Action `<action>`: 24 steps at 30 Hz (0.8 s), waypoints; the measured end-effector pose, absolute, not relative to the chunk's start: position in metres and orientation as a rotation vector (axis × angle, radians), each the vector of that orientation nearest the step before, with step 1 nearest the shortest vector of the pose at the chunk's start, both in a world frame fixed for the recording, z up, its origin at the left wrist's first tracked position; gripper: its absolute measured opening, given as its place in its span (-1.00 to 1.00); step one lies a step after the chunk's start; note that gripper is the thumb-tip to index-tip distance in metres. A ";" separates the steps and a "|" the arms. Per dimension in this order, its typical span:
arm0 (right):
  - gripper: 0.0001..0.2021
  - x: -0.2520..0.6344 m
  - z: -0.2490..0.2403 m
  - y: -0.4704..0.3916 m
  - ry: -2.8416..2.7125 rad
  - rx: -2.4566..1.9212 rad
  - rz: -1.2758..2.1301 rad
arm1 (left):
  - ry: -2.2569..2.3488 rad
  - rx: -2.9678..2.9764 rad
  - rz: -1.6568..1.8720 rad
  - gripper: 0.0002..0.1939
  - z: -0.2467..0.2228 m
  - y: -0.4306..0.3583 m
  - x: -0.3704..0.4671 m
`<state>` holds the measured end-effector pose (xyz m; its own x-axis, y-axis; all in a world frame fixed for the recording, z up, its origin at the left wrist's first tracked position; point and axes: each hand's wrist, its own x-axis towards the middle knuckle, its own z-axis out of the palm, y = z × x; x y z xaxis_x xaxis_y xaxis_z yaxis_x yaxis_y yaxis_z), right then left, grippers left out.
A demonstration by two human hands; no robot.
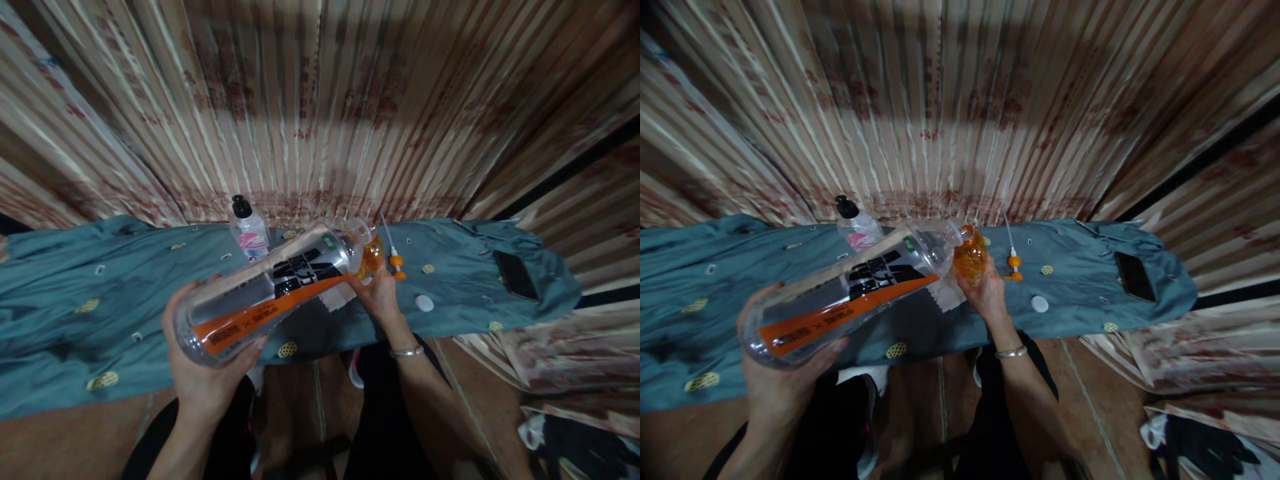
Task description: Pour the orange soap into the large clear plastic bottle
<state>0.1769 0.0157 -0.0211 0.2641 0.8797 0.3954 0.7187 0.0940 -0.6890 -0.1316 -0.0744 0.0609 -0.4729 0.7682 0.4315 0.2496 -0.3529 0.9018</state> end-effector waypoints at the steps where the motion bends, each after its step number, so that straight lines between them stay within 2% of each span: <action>1: -0.28 0.177 -0.021 0.016 -1.493 -1.663 0.230 | 1.499 1.330 1.890 0.10 0.061 -0.074 -0.131; 12: -0.29 0.178 -0.020 0.016 -1.498 -1.658 0.232 | 1.534 1.312 1.873 0.14 0.059 -0.074 -0.133; 24: -0.20 0.177 -0.020 0.016 -1.507 -1.676 0.214 | 1.503 1.327 1.882 0.11 0.063 -0.074 -0.131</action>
